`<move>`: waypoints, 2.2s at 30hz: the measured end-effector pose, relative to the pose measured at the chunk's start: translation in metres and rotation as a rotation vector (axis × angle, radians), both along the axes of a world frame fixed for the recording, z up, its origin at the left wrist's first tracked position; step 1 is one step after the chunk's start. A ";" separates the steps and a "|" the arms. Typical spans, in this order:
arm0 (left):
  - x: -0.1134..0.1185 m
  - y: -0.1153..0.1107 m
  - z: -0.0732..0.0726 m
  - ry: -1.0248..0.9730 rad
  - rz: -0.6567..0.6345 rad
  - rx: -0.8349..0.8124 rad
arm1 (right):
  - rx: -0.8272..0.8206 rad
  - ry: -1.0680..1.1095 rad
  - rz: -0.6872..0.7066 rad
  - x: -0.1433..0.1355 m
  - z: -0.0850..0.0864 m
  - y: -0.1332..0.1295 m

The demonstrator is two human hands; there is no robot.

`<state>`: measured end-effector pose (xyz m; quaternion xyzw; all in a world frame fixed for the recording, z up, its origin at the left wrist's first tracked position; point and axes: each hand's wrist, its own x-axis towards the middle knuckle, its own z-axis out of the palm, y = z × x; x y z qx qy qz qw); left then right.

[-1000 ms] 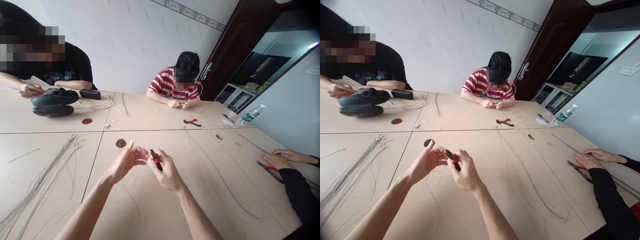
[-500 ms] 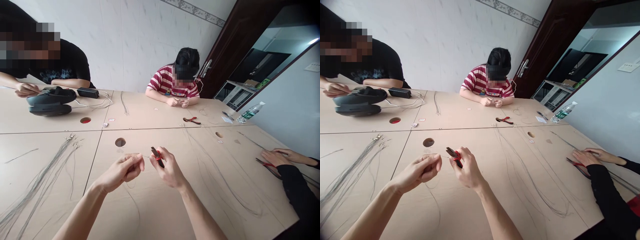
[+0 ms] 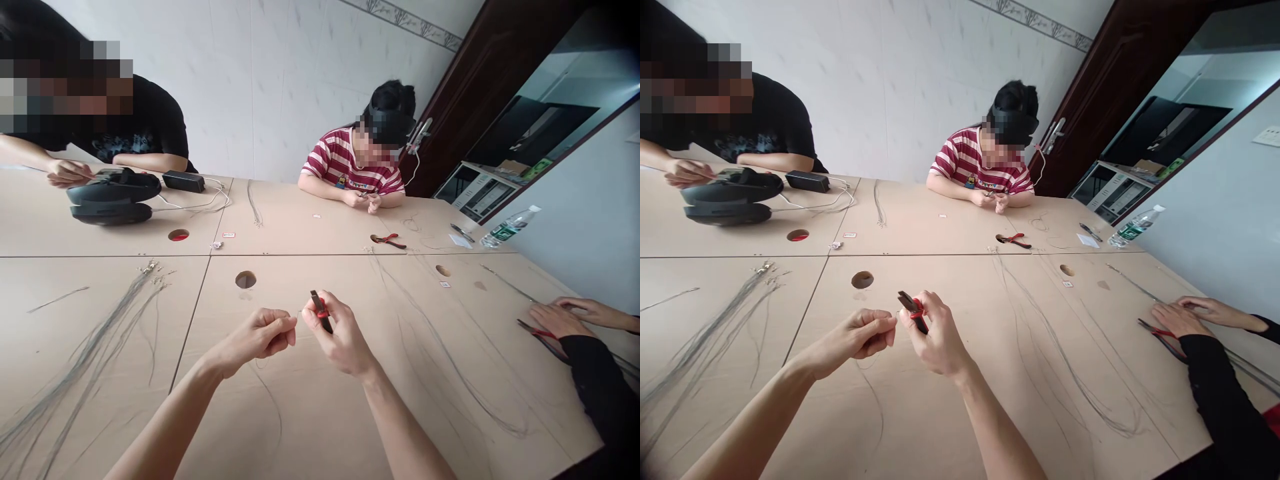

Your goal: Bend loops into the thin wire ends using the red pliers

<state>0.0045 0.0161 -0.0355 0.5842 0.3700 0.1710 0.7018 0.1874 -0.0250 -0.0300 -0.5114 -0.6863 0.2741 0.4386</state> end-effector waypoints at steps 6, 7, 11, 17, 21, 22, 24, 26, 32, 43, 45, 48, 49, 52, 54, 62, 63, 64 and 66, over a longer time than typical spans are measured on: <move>-0.007 0.002 0.012 0.078 0.306 0.249 | -0.010 -0.019 0.015 -0.004 -0.004 -0.001; -0.006 0.002 0.014 0.051 0.345 0.270 | -0.007 -0.020 0.019 -0.005 -0.004 -0.001; -0.001 -0.002 0.018 -0.206 0.227 0.171 | -0.002 -0.002 0.025 -0.009 -0.004 -0.002; -0.002 -0.015 0.006 -0.194 -0.062 -0.066 | -0.011 0.005 0.022 -0.008 0.000 -0.003; -0.009 -0.026 0.010 -0.381 -0.244 -0.269 | -0.005 0.070 -0.021 -0.017 0.006 0.004; -0.010 -0.027 0.015 -0.455 -0.239 -0.290 | -0.003 0.107 -0.024 -0.022 0.009 0.007; -0.015 -0.026 0.028 -0.612 -0.144 -0.297 | 0.012 0.180 -0.017 -0.032 0.017 0.011; -0.019 -0.022 0.043 -0.784 0.011 -0.259 | 0.033 0.227 0.009 -0.041 0.024 0.013; -0.026 -0.005 0.064 -1.346 0.397 -0.139 | 0.014 0.262 0.092 -0.045 0.026 0.008; -0.007 0.024 0.040 -0.922 1.053 0.212 | -0.035 0.196 0.104 -0.036 0.015 0.006; -0.003 0.023 0.033 -0.669 1.013 0.334 | -0.034 0.189 0.097 -0.035 0.015 0.006; -0.001 0.016 0.031 -0.289 0.744 0.365 | -0.017 0.185 0.082 -0.032 0.016 0.006; -0.002 0.013 0.032 -0.182 0.618 0.339 | -0.007 0.188 0.079 -0.032 0.017 0.006; -0.003 0.006 0.037 0.041 0.299 0.311 | 0.022 0.197 0.075 -0.030 0.019 0.006; -0.003 0.003 0.039 0.078 0.200 0.329 | 0.041 0.211 0.069 -0.028 0.020 0.005; 0.000 0.003 0.032 -0.175 -0.022 0.093 | 0.102 0.275 -0.003 -0.020 0.021 0.009; 0.000 0.003 0.030 -0.206 -0.098 0.060 | 0.107 0.283 -0.019 -0.019 0.020 0.010; 0.000 0.002 0.028 -0.245 -0.183 0.033 | 0.108 0.286 -0.032 -0.019 0.020 0.011; -0.001 0.000 0.023 -0.362 -0.342 0.000 | 0.097 0.277 -0.046 -0.019 0.019 0.011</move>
